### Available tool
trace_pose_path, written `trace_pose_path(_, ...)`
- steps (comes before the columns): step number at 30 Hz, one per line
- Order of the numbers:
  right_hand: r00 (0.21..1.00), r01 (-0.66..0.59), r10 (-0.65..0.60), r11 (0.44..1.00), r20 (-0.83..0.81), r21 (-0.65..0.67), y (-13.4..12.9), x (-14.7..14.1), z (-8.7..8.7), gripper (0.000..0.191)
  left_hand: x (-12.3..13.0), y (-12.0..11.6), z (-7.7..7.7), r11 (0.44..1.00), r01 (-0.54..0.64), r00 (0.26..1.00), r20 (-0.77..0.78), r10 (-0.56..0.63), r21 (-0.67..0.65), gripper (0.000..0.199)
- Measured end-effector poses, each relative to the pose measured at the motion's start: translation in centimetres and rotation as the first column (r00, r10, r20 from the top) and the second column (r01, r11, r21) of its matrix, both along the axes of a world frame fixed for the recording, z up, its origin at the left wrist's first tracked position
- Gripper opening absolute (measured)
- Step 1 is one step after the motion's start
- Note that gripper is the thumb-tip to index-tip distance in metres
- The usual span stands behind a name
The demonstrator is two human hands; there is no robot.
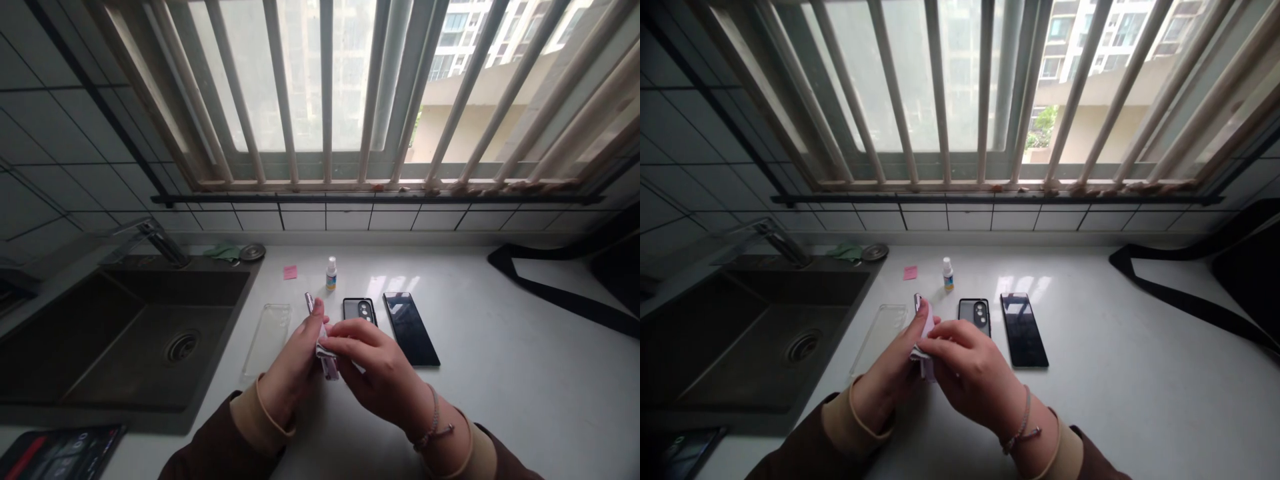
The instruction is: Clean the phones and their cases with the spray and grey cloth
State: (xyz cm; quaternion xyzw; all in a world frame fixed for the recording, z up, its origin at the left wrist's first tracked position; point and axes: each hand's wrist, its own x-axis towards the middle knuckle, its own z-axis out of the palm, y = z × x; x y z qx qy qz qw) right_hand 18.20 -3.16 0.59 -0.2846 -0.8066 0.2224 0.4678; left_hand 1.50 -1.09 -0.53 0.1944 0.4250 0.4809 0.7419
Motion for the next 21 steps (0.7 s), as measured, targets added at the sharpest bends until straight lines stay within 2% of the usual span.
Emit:
trace_pose_path(3,0.996,-0.065,0.063,0.997,0.067,0.034,-0.1,-0.3,-0.3,0.046,0.1,0.1,0.3,0.996,-0.089,0.967,-0.240,0.083,-0.011,0.061)
trace_pose_path(4,0.995,-0.073,0.069,0.996,0.079,0.048,0.0,-0.3,-0.4,0.046,0.2,0.1,0.4,0.997,-0.080,0.963,-0.259,0.079,0.007,0.063)
trace_pose_path(9,0.991,-0.086,0.075,0.991,0.110,0.100,0.2,-0.2,-0.4,0.041,0.3,0.3,0.2,0.995,0.014,0.980,-0.200,0.007,0.101,0.063)
trace_pose_path(12,0.990,-0.099,0.085,0.988,0.113,0.120,0.2,-0.2,-0.3,0.034,0.3,0.5,-0.3,0.993,-0.001,0.989,-0.149,0.018,0.116,0.060)
trace_pose_path(16,0.988,-0.103,0.088,0.987,0.124,0.125,0.0,-0.2,0.0,0.026,0.2,0.7,-0.4,0.996,-0.044,0.996,-0.069,0.049,0.071,0.060)
trace_pose_path(19,0.993,-0.108,0.105,0.993,0.062,0.042,-0.1,-0.1,0.5,0.022,0.1,0.7,-0.1,0.998,-0.048,0.998,-0.048,0.050,0.040,0.062)
trace_pose_path(21,0.992,-0.113,0.105,0.987,-0.074,-0.116,0.0,0.1,0.8,0.022,0.1,0.6,0.2,0.999,-0.035,0.998,-0.061,0.035,0.013,0.066)
